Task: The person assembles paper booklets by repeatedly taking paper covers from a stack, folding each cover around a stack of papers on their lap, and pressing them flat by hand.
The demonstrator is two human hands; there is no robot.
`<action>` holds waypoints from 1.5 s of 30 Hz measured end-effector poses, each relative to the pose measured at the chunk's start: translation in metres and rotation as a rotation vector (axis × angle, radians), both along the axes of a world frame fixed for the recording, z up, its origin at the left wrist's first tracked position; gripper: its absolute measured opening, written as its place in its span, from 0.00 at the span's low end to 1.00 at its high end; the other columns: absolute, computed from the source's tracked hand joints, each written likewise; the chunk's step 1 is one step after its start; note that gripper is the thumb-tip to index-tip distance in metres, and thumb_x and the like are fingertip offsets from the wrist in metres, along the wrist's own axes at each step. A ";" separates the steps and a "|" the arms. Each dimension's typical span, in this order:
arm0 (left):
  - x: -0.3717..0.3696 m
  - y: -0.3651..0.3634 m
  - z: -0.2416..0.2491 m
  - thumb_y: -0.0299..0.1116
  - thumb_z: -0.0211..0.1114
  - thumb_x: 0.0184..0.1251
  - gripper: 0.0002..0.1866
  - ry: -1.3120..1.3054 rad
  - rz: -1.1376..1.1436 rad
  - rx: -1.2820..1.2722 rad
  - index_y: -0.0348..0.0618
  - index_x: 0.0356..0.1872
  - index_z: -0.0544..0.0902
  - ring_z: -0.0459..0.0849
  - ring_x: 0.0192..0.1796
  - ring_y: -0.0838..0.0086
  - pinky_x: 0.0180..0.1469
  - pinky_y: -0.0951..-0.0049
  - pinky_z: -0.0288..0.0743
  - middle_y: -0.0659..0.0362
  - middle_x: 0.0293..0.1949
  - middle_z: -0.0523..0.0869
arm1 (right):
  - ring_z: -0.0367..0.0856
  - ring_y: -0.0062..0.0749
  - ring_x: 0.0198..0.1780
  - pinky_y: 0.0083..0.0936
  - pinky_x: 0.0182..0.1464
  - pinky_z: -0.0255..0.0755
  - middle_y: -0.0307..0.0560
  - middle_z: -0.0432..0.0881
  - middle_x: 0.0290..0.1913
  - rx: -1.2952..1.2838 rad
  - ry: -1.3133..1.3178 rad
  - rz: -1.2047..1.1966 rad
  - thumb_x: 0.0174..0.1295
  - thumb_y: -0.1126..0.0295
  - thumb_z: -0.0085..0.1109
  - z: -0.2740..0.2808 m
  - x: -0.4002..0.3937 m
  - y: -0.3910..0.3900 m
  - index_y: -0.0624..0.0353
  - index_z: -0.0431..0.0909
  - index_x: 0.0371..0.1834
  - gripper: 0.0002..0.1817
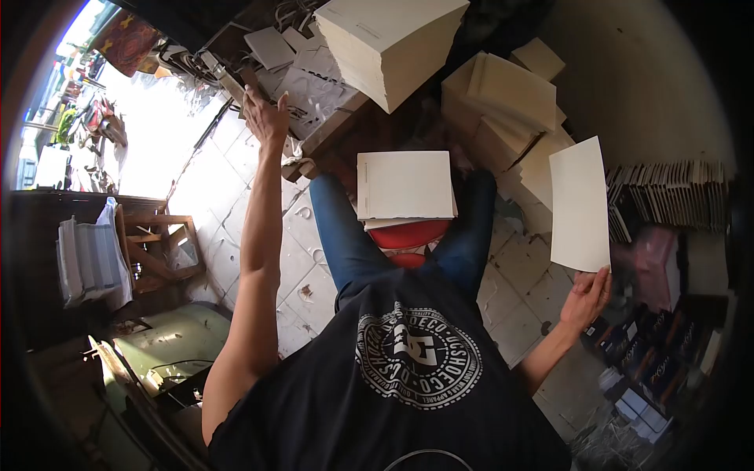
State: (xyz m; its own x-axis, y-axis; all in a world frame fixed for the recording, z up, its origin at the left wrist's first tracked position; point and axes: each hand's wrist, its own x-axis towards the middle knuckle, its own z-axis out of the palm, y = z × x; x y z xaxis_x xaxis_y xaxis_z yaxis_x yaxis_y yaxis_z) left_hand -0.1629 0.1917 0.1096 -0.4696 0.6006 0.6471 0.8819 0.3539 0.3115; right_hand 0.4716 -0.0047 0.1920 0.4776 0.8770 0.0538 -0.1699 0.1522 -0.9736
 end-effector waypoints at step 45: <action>0.155 -0.133 -0.070 0.54 0.69 0.64 0.27 -0.723 -0.240 -0.607 0.34 0.26 0.85 0.86 0.25 0.61 0.33 0.61 0.76 0.47 0.21 0.85 | 0.80 0.50 0.37 0.41 0.44 0.74 0.53 0.80 0.31 0.034 -0.890 0.718 0.63 0.56 0.69 -0.196 -0.169 0.138 0.62 0.78 0.27 0.19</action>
State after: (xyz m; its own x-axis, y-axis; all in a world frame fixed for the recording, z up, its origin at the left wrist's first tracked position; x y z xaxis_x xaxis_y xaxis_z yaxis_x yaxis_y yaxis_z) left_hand -0.0076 0.0588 0.0391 -0.4536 0.8684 -0.2005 0.6194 0.4689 0.6297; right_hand 0.3029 0.1329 -0.0040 -0.3523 0.9236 0.1512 0.5191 0.3273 -0.7896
